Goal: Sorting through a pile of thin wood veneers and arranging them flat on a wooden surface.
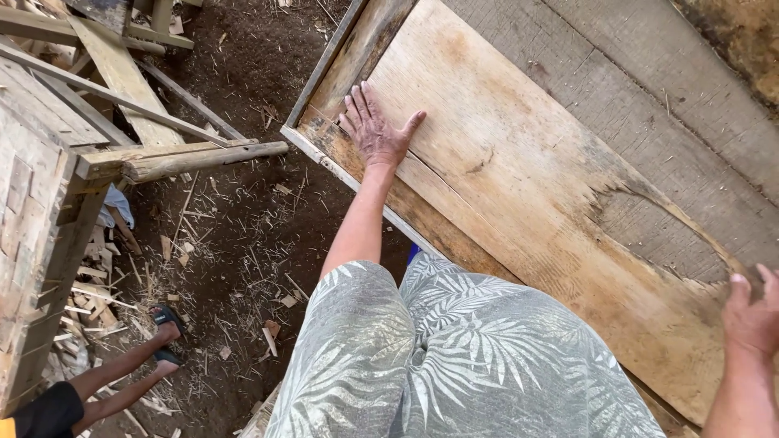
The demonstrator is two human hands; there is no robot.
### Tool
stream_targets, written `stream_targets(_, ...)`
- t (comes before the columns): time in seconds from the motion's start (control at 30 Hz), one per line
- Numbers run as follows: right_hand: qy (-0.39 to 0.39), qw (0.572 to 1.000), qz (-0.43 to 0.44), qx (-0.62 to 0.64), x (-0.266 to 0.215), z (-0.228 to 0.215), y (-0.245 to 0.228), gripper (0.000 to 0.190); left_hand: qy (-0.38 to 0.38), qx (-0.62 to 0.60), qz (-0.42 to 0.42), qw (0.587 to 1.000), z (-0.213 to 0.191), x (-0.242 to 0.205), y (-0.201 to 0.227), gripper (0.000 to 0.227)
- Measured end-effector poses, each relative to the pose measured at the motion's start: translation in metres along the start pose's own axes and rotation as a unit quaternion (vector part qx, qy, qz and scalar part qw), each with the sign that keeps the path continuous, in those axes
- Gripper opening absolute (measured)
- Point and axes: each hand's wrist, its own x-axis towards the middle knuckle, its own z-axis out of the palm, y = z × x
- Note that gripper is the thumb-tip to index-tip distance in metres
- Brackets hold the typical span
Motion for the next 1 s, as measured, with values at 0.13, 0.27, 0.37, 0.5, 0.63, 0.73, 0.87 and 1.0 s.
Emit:
stream_targets(0.13, 0.013, 0.998, -0.015, -0.061, 0.022, -0.008, -0.045, 0.031, 0.009, -0.016, 0.039, 0.999, -0.008, 0.005, -0.024, 0.13)
stream_targets(0.27, 0.004, 0.996, -0.018, -0.083, 0.027, -0.01, -0.055, 0.031, 0.065, -0.041, 0.121, 0.99, 0.002, 0.009, -0.053, 0.132)
stream_targets(0.37, -0.007, 0.998, -0.014, -0.065, 0.029, -0.006, -0.058, 0.03, 0.07, -0.094, 0.166, 0.979, 0.007, 0.012, -0.07, 0.119)
stream_targets(0.5, -0.009, 1.0, 0.018, -0.024, 0.046, -0.006, -0.119, 0.045, 0.034, -0.161, 0.219, 0.962, 0.005, 0.027, -0.098, 0.064)
stream_targets(0.63, 0.068, 0.978, -0.133, -0.143, 0.074, 0.017, -0.222, 0.057, -0.01, -0.096, 0.241, 0.966, -0.002, 0.057, -0.116, 0.059)
stream_targets(0.73, -0.026, 0.968, -0.215, -0.123, 0.091, 0.042, -0.322, 0.059, -0.005, -0.097, 0.299, 0.949, -0.026, 0.071, -0.12, 0.074)
stream_targets(0.87, -0.169, 0.977, -0.121, -0.057, 0.108, 0.076, -0.361, 0.079, 0.0, -0.026, 0.4, 0.916, -0.035, 0.097, -0.121, 0.068)
stream_targets(1.0, -0.245, 0.965, -0.069, -0.057, 0.12, 0.078, -0.373, 0.094, -0.064, 0.112, 0.437, 0.89, -0.037, 0.121, -0.118, 0.076)
